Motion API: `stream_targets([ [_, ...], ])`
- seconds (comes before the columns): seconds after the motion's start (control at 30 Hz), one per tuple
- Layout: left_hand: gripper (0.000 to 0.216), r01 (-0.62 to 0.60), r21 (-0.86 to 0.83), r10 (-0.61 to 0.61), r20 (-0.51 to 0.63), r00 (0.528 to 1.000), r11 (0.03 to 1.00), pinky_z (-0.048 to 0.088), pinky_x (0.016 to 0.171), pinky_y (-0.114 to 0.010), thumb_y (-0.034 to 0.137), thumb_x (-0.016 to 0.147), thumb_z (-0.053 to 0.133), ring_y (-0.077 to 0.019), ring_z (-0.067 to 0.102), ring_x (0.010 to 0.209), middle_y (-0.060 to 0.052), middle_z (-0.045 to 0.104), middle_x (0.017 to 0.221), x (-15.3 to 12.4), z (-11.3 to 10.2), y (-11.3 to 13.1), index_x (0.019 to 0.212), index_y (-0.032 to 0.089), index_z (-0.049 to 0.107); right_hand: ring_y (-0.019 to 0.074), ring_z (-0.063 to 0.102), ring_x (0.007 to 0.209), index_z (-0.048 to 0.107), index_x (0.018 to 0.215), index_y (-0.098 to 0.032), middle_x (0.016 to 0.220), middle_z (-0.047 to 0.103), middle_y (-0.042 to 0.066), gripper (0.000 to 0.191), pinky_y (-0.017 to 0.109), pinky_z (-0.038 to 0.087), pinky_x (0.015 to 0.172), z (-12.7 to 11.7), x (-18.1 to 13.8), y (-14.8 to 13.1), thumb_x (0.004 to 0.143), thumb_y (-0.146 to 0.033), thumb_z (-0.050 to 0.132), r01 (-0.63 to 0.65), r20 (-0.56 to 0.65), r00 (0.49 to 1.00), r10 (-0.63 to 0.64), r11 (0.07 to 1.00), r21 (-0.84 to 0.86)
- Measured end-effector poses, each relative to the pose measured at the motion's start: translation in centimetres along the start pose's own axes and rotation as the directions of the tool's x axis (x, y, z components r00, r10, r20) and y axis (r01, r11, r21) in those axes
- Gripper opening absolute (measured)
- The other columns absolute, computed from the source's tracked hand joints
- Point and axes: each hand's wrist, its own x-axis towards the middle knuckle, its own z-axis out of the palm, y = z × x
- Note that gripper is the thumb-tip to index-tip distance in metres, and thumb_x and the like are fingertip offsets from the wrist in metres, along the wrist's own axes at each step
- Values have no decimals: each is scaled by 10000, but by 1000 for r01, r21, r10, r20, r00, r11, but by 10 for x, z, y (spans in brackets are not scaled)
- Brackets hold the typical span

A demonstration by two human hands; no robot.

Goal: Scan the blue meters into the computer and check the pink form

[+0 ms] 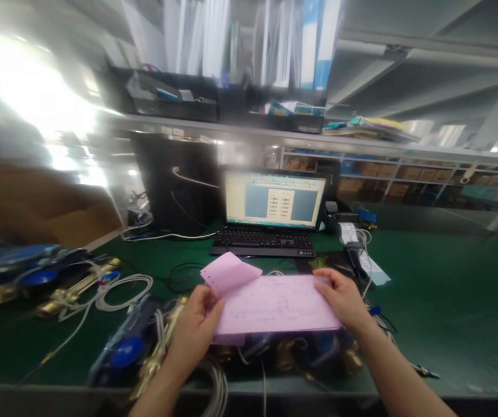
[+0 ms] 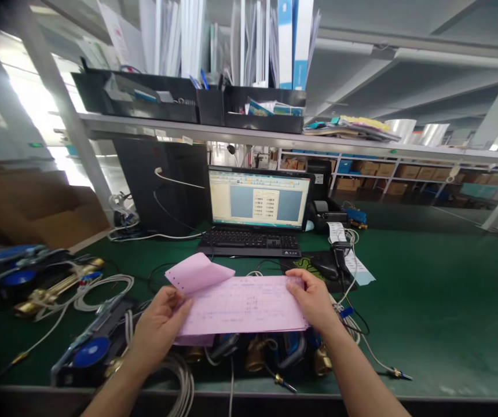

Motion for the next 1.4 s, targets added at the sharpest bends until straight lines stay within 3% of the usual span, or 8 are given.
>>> stream_targets([
  [0.1, 224, 37, -100, -28, 83, 996, 994, 345, 636, -232, 381, 856, 542, -139, 440, 691, 3, 475, 752, -1, -3, -6, 891, 174, 462, 176, 556, 683, 630, 1007, -137, 814, 629, 47, 316, 245, 440, 561, 8, -6, 10, 782, -355, 594, 2, -77, 997, 2, 999, 52],
  [0.27, 272, 63, -122, -60, 29, 998, 990, 341, 573, -226, 406, 788, 616, -144, 429, 636, -11, 467, 698, -6, -5, -12, 785, 156, 509, 192, 584, 754, 632, 1006, -161, 870, 637, 55, 277, 267, 475, 633, 12, -10, 19, 813, -357, 594, 65, -132, 989, -61, 998, 22],
  [0.43, 269, 75, -224, -64, 53, 997, 972, 400, 773, -216, 364, 762, 678, -167, 504, 888, -35, 551, 959, -10, -5, -11, 930, 174, 589, 202, 596, 822, 642, 983, -172, 937, 639, 64, 241, 321, 494, 771, 12, -15, 11, 835, -346, 565, 162, -180, 969, -171, 985, -64],
  [0.67, 415, 230, -379, -143, 244, 959, 896, 464, 779, -217, 358, 696, 752, -216, 529, 998, -61, 559, 1154, -5, -21, -7, 1055, 196, 621, 183, 591, 871, 643, 971, -190, 984, 627, 49, 175, 286, 486, 779, 20, -23, -7, 854, -288, 557, 261, -207, 939, -276, 961, -94],
  [0.77, 402, 186, -235, -96, 346, 933, 954, 443, 894, -283, 395, 737, 712, -244, 513, 1051, -56, 547, 1194, 0, -30, -6, 1089, 222, 626, 180, 586, 891, 638, 979, -194, 996, 623, 45, 174, 285, 475, 797, 24, -26, -11, 868, -286, 541, 273, -166, 944, -286, 957, -100],
  [0.87, 363, 92, -81, -57, 360, 931, 992, 328, 1032, -377, 424, 796, 640, -267, 488, 1093, -48, 553, 1192, 3, -35, -8, 1114, 248, 628, 192, 586, 899, 633, 1001, -188, 1002, 625, 51, 201, 302, 471, 816, 25, -26, -12, 867, -295, 528, 237, -131, 959, -253, 963, -129],
  [1.1, 436, 141, -94, -87, 435, 896, 985, 264, 1068, -461, 436, 822, 595, -305, 454, 1151, -59, 492, 1281, 6, -36, -8, 1207, 234, 570, 192, 588, 852, 625, 1027, -183, 972, 633, 45, 240, 298, 475, 787, 22, -26, -8, 863, -312, 507, 171, -89, 979, -182, 978, -121],
  [1.4, 411, 164, -123, -92, 453, 887, 979, 311, 1041, -309, 405, 826, 601, -238, 476, 1132, -11, 505, 1272, 5, -37, -2, 1209, 257, 565, 188, 580, 817, 626, 1032, -181, 952, 630, 41, 249, 287, 467, 753, 22, -28, -5, 859, -327, 522, 138, -87, 986, -145, 986, -89],
])
